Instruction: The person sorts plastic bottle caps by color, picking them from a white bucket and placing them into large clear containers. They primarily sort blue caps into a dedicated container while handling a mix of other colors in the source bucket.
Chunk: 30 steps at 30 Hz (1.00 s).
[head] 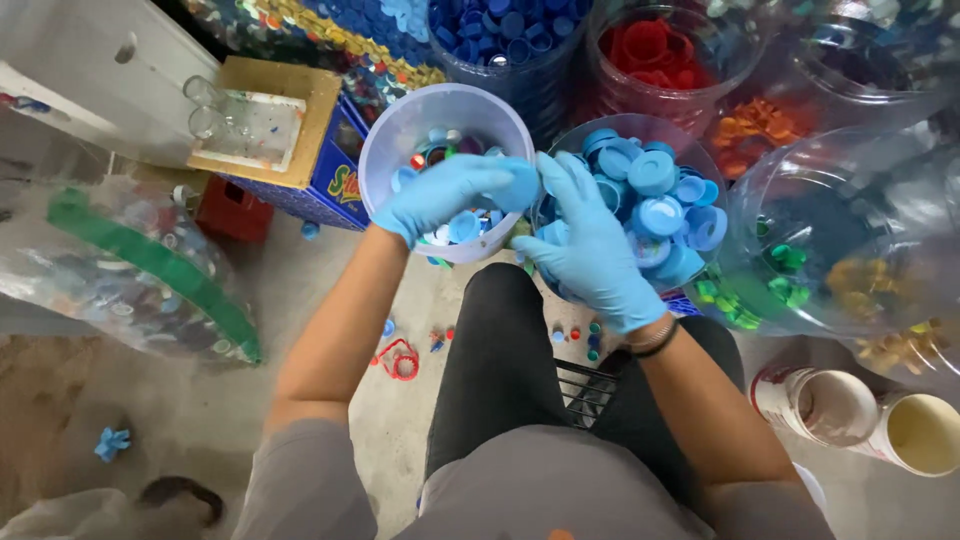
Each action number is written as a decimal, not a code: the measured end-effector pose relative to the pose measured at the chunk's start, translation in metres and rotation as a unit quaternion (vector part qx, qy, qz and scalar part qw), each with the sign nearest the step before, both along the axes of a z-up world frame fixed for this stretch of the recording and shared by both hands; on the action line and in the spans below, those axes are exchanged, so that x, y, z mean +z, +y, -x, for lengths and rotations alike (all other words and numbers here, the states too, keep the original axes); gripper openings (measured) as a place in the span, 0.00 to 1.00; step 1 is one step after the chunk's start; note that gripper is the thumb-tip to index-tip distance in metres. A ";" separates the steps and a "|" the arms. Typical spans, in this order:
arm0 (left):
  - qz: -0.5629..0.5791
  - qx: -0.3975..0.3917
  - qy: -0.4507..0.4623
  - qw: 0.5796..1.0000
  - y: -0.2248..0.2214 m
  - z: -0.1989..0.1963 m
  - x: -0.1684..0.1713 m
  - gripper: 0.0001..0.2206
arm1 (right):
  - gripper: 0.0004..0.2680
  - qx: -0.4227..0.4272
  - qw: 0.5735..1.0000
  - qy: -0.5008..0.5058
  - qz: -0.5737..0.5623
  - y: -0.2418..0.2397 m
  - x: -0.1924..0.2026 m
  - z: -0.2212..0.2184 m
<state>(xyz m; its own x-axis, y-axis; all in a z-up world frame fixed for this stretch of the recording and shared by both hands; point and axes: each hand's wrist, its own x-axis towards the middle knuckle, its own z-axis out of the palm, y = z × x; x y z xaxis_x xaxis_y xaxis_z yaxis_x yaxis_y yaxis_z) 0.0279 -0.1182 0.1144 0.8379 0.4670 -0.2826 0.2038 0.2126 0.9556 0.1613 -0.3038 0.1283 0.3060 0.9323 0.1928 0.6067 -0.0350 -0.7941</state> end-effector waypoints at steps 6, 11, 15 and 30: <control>0.054 -0.031 -0.007 0.998 -0.034 -0.041 -0.020 0.16 | 0.26 -0.024 0.992 0.120 -0.034 0.016 -0.028 -0.021; 0.109 0.016 -0.040 0.993 -0.032 -0.036 -0.013 0.15 | 0.25 -0.072 0.991 0.113 -0.025 -0.004 -0.003 -0.041; -0.243 0.095 -0.042 0.964 -0.014 -0.021 -0.019 0.10 | 0.27 -0.066 0.972 -0.200 0.104 0.005 -0.026 -0.072; -0.493 -0.243 0.377 0.745 0.094 0.000 -0.220 0.28 | 0.32 -0.040 0.928 -0.371 0.006 -0.013 -0.067 -0.062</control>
<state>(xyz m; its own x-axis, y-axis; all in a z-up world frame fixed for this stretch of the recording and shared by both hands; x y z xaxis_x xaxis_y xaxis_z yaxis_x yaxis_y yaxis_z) 0.0278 -0.0241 -0.1054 0.7529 0.4527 -0.4777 0.5859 -0.7916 0.1733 0.2228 -0.3169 0.0617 0.1622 0.9157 0.3677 0.9813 -0.1105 -0.1576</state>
